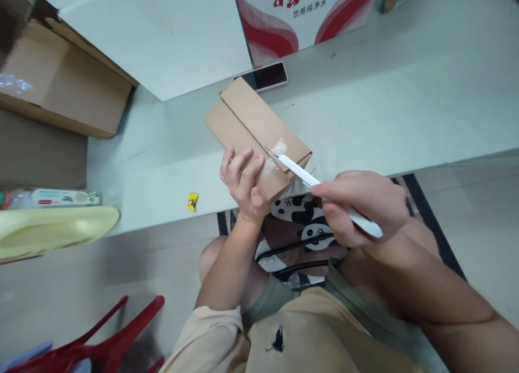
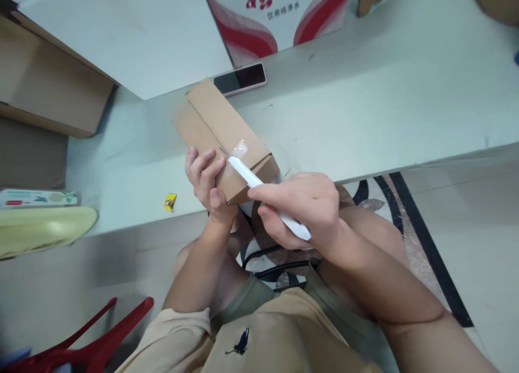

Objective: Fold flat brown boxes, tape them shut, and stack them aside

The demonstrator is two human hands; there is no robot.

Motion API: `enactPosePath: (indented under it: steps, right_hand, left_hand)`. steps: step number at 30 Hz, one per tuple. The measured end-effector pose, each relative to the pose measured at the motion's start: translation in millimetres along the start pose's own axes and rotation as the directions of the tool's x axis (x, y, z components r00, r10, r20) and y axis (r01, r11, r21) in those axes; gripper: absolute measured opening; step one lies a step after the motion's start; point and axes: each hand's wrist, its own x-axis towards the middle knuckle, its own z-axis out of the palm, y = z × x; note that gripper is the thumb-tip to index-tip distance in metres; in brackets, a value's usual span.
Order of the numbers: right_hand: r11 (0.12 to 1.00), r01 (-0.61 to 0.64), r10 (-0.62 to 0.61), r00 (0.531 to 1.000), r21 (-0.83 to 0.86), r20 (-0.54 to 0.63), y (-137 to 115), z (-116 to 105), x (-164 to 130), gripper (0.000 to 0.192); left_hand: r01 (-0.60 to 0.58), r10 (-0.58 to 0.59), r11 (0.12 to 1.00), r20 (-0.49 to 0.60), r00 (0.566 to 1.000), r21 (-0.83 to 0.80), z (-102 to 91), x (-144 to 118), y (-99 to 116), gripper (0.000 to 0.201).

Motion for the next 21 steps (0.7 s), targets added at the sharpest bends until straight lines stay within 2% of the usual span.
enactPosePath:
  steps: [2,3,5,9,11,14,15,18,19,21]
  right_hand:
    - [0.988,0.152,-0.151,0.988,0.022,-0.045,-3,3,5,0.018]
    - [0.983,0.181,-0.18,0.982,0.017,-0.052,-5,3,7,0.021]
    - [0.993,0.115,-0.116,0.993,-0.023,-0.01,-13,1,7,0.022]
    - [0.988,-0.045,0.069,0.984,-0.151,0.163,-28,-2,3,0.019]
    - [0.987,-0.005,0.025,0.992,-0.161,0.12,-28,5,1,0.023]
    - [0.986,0.087,-0.095,0.994,-0.139,-0.048,-26,15,0,0.021]
    - [0.988,0.072,-0.078,0.996,-0.136,-0.036,-27,15,0,0.02]
    - [0.984,-0.085,0.102,0.989,-0.155,0.108,-40,6,1,0.021]
    - [0.976,-0.136,0.157,0.981,-0.168,0.118,-45,2,0,0.021]
    - [0.966,-0.185,0.196,0.98,-0.181,0.045,-52,-2,-2,0.02]
  left_hand:
    - [0.089,-0.089,0.996,0.001,0.996,-0.016,1.9,-1,2,0.051]
    - [0.136,-0.136,0.99,0.004,0.991,-0.032,2.2,-2,2,0.054]
    - [0.206,-0.205,0.977,0.02,0.979,-0.061,1.5,-3,1,0.057]
    - [0.236,-0.23,0.967,0.075,0.97,-0.091,-1.2,-3,0,0.056]
    - [0.241,-0.232,0.965,0.092,0.968,-0.103,-2.2,-2,1,0.057]
    - [0.23,-0.219,0.966,0.102,0.97,-0.12,-3.1,-1,2,0.056]
    - [0.219,-0.208,0.969,0.099,0.973,-0.118,-3.4,-1,2,0.055]
    - [0.168,-0.162,0.983,0.083,0.983,-0.069,-4.2,0,2,0.054]
    - [0.143,-0.14,0.989,0.079,0.987,-0.042,-4.3,0,2,0.054]
    - [0.088,-0.088,0.996,0.074,0.993,0.002,-4.2,1,1,0.056]
